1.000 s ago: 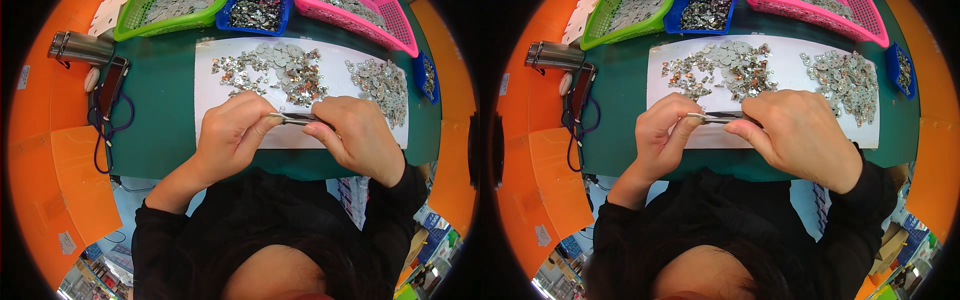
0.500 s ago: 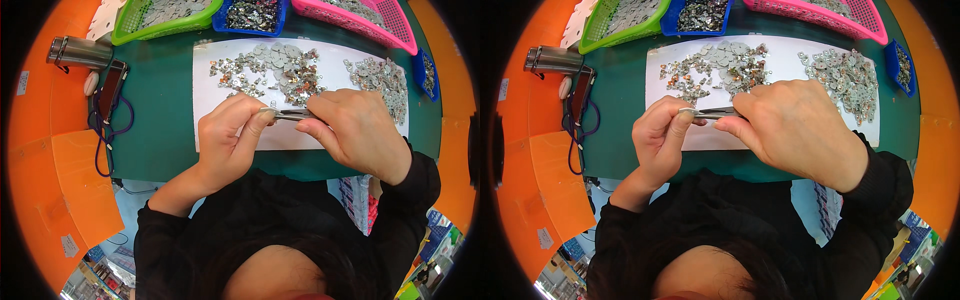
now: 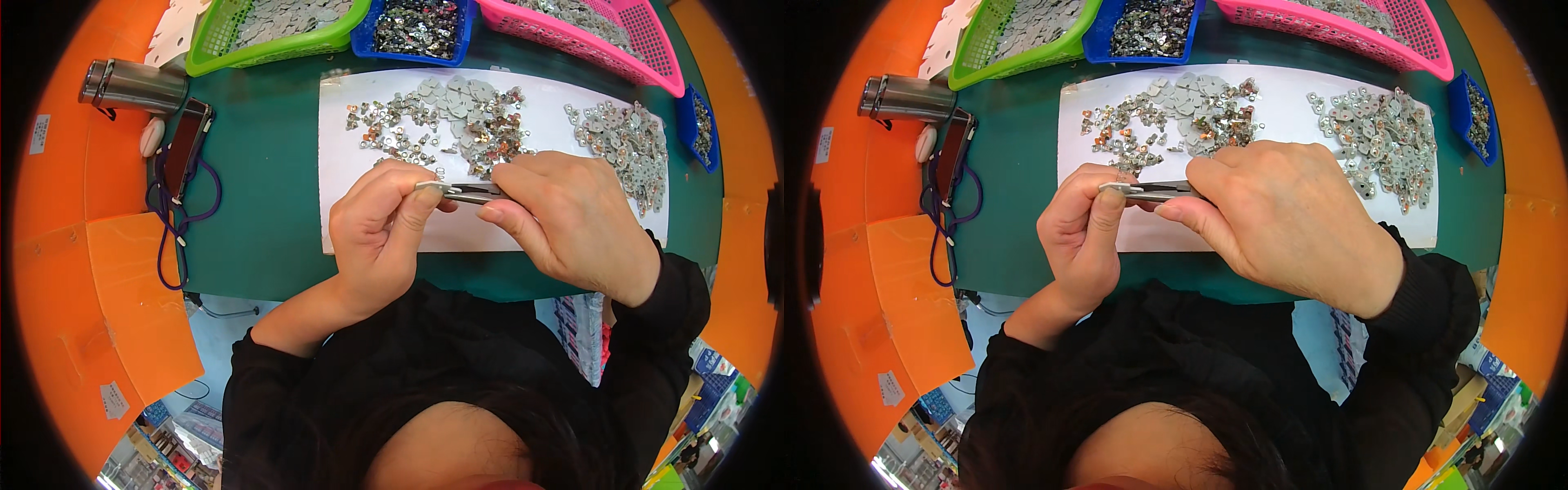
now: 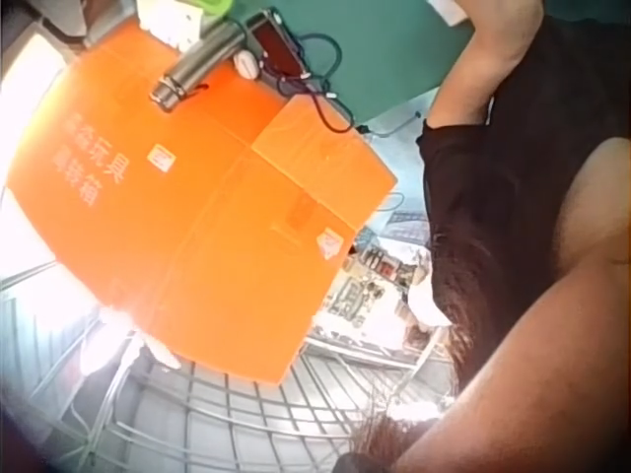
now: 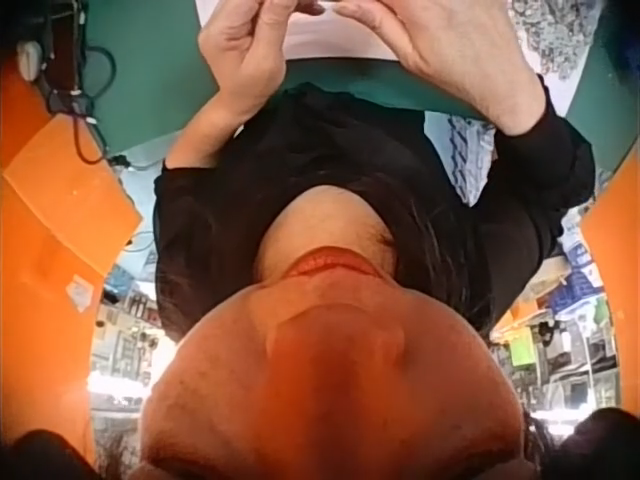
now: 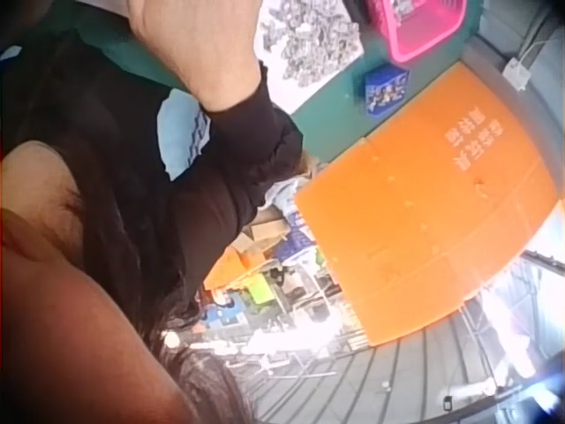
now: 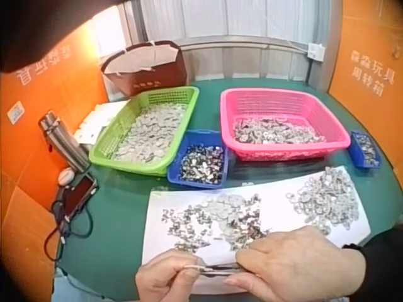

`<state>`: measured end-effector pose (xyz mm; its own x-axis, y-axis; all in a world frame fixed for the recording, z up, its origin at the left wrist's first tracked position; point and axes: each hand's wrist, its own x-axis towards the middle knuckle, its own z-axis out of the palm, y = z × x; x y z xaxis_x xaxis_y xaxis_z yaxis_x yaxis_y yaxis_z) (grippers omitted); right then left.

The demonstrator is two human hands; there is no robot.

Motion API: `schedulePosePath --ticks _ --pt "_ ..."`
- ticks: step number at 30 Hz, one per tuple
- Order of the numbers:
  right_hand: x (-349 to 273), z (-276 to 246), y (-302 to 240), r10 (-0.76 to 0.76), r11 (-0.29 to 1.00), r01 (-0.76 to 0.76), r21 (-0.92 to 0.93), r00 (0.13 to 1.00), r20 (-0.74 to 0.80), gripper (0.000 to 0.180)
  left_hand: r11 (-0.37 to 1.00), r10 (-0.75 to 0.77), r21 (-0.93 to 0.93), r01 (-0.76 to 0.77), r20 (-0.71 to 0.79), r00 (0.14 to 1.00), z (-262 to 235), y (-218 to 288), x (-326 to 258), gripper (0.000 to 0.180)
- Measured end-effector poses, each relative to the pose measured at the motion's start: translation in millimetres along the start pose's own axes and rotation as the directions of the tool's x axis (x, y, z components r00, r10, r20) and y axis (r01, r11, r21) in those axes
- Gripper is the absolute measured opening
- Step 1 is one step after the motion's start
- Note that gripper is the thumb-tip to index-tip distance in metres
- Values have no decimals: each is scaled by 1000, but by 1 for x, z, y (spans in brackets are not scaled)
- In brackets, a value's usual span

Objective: Assemble small toy components using pliers at a manufacturing workstation.

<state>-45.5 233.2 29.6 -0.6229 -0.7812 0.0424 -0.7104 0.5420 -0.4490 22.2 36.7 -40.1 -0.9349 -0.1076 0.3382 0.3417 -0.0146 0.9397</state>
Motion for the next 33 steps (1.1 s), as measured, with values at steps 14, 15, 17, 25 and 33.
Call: schedulePosePath --ticks 14,15,17,25,33 --pt "0 9 5 52 998 -54 37 998 33 31 998 -62 12 62 -19 998 4 -2 -4 11" --pt "-1 11 6 62 997 -63 33 997 33 31 998 -62 11 62 -16 998 4 -2 -4 11" --pt "-3 18 8 57 998 -57 -18 998 -17 31 991 -130 -11 130 1 991 5 -2 -4 12" --pt "-31 33 23 108 988 -122 -91 984 -140 27 969 -140 234 81 250 958 -1 -6 3 13" --pt "-81 17 85 477 670 -711 -213 633 -610 27 967 -209 199 161 252 945 -1 -6 4 23"
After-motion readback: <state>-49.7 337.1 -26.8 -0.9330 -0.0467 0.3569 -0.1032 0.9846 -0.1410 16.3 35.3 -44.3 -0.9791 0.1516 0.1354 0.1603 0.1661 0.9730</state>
